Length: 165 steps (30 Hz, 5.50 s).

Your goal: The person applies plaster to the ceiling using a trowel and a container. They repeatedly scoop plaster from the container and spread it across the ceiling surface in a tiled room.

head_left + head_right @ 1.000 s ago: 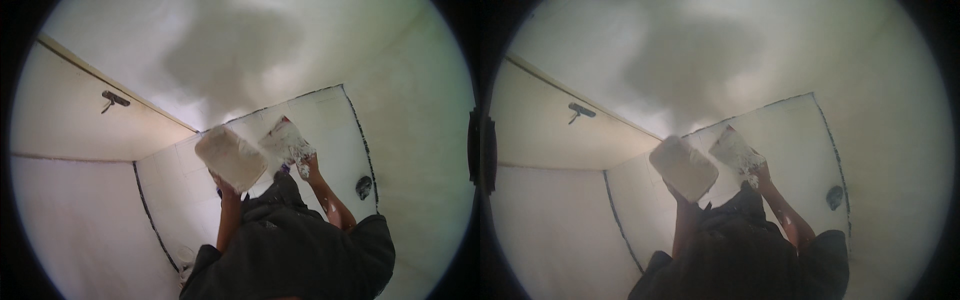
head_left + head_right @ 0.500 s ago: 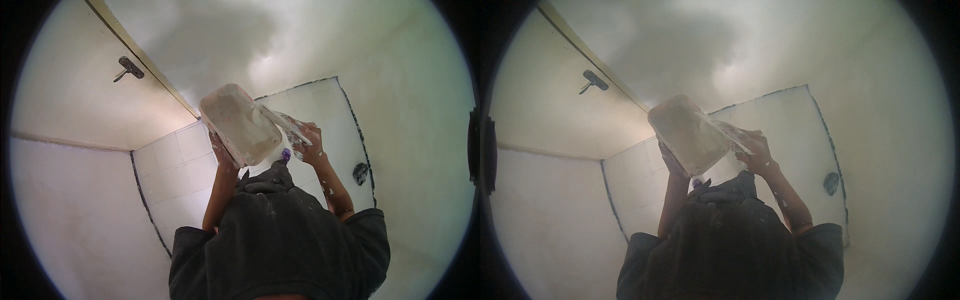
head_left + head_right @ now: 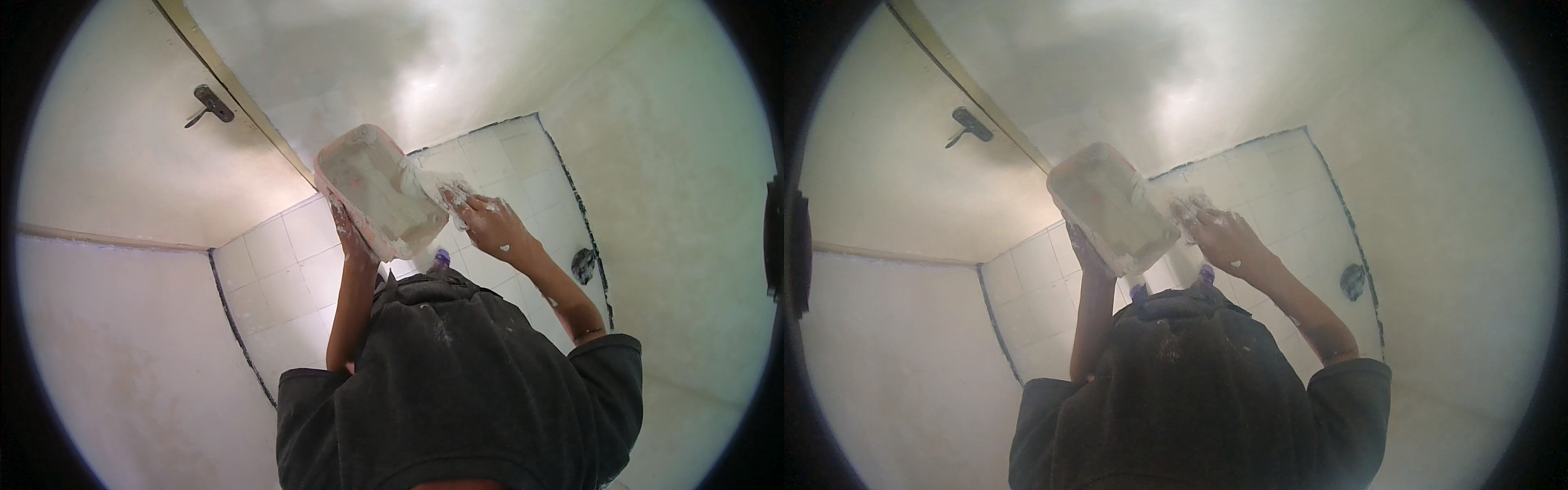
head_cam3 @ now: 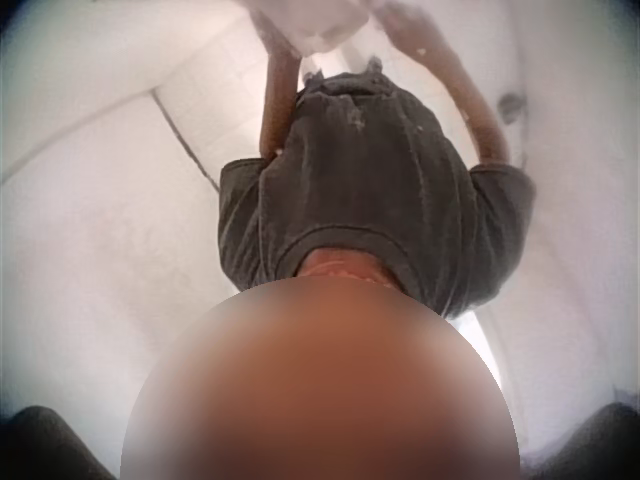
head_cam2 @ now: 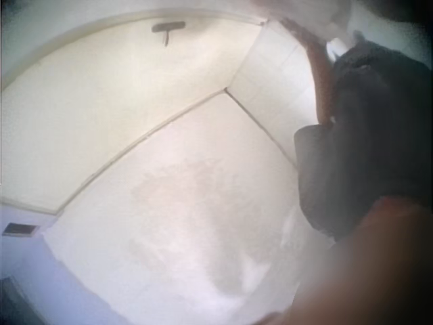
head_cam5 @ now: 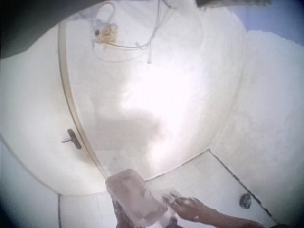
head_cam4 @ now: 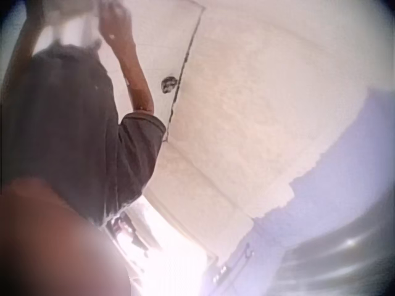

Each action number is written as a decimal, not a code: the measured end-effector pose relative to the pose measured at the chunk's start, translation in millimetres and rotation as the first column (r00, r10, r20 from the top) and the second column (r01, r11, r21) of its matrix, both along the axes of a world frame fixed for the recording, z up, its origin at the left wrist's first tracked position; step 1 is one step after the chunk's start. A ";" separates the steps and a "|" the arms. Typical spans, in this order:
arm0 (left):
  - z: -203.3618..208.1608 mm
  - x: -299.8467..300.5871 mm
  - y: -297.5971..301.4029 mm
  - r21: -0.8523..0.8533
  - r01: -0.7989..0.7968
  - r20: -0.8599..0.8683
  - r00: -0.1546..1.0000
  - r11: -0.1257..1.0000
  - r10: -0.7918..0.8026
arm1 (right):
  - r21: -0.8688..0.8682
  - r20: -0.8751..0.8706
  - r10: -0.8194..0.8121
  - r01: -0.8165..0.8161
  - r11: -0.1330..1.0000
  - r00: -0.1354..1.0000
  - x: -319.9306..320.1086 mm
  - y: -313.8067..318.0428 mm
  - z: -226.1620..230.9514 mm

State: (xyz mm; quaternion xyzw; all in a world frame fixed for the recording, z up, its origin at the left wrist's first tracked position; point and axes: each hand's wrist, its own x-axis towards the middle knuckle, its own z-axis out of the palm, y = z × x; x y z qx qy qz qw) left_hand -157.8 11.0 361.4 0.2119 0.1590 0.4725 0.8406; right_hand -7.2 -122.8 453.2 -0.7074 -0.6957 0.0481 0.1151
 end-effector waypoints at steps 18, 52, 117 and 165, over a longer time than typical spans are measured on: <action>30.8 78.1 -54.8 0.007 -0.037 -0.299 0.954 0.999 0.037 | -0.091 -0.843 0.333 0.722 0.686 -0.423 45.5 -75.6 -39.8; -34.0 152.3 -80.5 0.199 0.185 -0.407 0.909 0.962 -0.091 | -0.139 -0.807 0.368 0.754 0.642 -0.462 120.4 -55.1 -96.0; -609.5 -83.4 -26.4 -0.633 -0.458 -0.634 0.770 0.624 -0.078 | -0.643 -0.475 0.319 0.571 0.510 -0.820 160.3 417.0 -913.7; -559.5 -88.1 -3.8 -0.582 -0.435 -0.592 0.806 0.687 0.009 | -0.623 -0.465 0.129 0.427 0.655 -0.876 128.2 417.0 -793.0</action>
